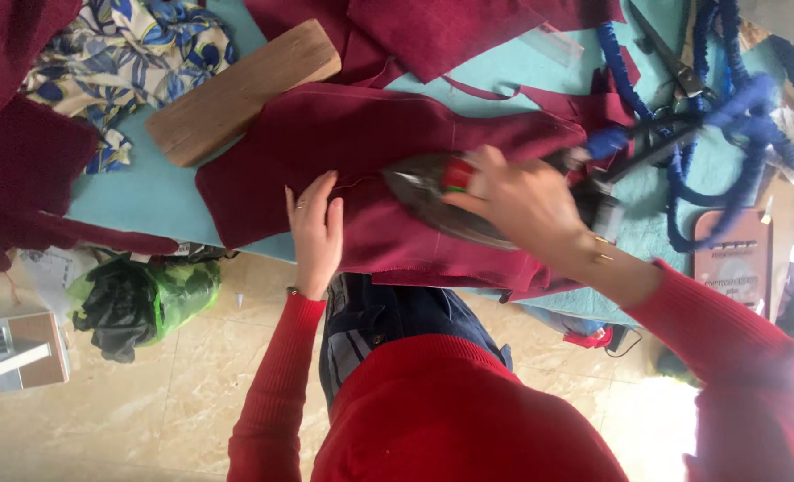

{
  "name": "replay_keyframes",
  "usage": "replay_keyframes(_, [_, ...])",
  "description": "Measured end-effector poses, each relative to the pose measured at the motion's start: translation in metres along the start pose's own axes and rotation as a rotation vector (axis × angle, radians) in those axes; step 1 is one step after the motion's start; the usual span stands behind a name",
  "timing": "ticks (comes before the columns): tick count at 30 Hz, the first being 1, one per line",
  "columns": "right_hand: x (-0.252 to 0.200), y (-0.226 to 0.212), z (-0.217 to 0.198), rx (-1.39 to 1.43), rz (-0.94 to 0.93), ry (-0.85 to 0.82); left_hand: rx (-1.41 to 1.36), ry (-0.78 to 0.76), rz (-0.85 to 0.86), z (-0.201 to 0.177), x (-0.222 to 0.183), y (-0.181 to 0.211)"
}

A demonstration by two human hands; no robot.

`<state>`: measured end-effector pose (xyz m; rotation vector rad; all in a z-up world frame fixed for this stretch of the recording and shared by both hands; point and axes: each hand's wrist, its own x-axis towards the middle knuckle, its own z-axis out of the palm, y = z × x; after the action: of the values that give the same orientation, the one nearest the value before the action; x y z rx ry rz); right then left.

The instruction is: Ironing and pressing seams of maroon fabric pieces on a work table using a steam iron and a wooden block

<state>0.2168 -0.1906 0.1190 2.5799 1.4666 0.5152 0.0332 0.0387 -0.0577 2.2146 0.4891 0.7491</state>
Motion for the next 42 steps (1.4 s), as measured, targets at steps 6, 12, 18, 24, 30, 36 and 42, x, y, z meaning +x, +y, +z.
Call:
replay_keyframes(6, [0.01, -0.01, -0.001, 0.085, -0.026, 0.072, 0.134, 0.035, -0.003, -0.004, -0.006, -0.023])
replay_keyframes(12, [-0.072, 0.058, 0.004, 0.115, 0.093, -0.058, 0.337, 0.134, 0.053, -0.01, 0.0, -0.033])
replay_keyframes(18, [-0.162, 0.124, 0.003, 0.254, 0.404, -0.412, 0.419, 0.128, 0.113, -0.051, 0.026, 0.012])
replay_keyframes(24, [-0.208, 0.143, -0.027, 0.176, 0.577, -0.524, 0.445, 0.203, 0.132, -0.083, 0.044, 0.009])
replay_keyframes(30, [-0.214, 0.139, -0.045, 0.205, 0.642, -0.506, 0.562, 0.124, 0.116, -0.037, 0.056, 0.108])
replay_keyframes(36, [-0.192, 0.129, -0.046, 0.305, 0.647, -0.53, 0.252, -0.488, 0.672, 0.073, -0.03, 0.149])
replay_keyframes(42, [-0.176, 0.125, -0.028, 0.251, 0.41, -0.364, 0.138, -0.479, 0.684, 0.064, -0.041, 0.154])
